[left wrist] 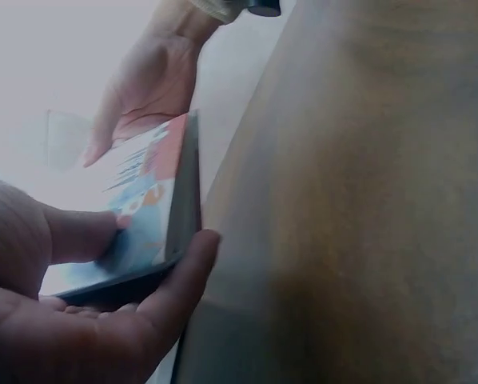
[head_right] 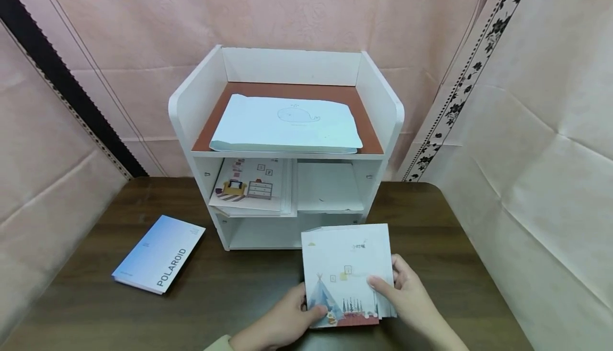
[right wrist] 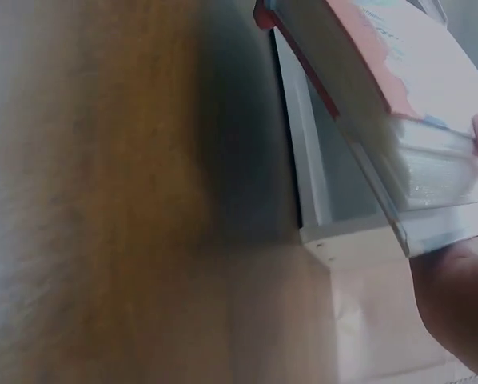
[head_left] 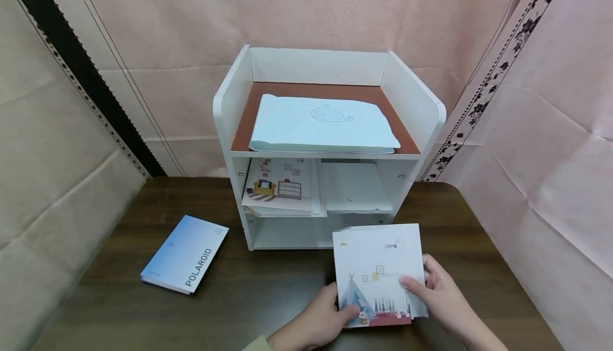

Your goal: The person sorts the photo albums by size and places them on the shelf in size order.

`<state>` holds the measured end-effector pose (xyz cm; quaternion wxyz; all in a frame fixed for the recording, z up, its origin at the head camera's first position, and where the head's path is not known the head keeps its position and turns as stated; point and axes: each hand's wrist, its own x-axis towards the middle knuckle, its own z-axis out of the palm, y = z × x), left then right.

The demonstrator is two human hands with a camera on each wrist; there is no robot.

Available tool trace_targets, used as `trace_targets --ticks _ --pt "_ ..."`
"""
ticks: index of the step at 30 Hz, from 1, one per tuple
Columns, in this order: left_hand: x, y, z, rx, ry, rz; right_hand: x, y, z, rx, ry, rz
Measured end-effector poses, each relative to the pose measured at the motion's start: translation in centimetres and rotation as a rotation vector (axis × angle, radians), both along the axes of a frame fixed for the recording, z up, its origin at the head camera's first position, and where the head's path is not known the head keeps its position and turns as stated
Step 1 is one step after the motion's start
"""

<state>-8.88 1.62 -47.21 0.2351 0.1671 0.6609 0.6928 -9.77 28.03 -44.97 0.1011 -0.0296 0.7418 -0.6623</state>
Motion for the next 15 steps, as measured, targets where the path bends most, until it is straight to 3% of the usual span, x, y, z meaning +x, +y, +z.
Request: trace_targets --ticks 5,15 --pt "0.1 -0.6 -0.3 0.034 0.0 0.068 -0.2 -1.1 0.6 0.008 0.05 0.026" --pt "-0.2 -1.9 0.9 0.066 -0.041 0.129 -0.7 -2.7 0.9 0.007 0.097 0.044"
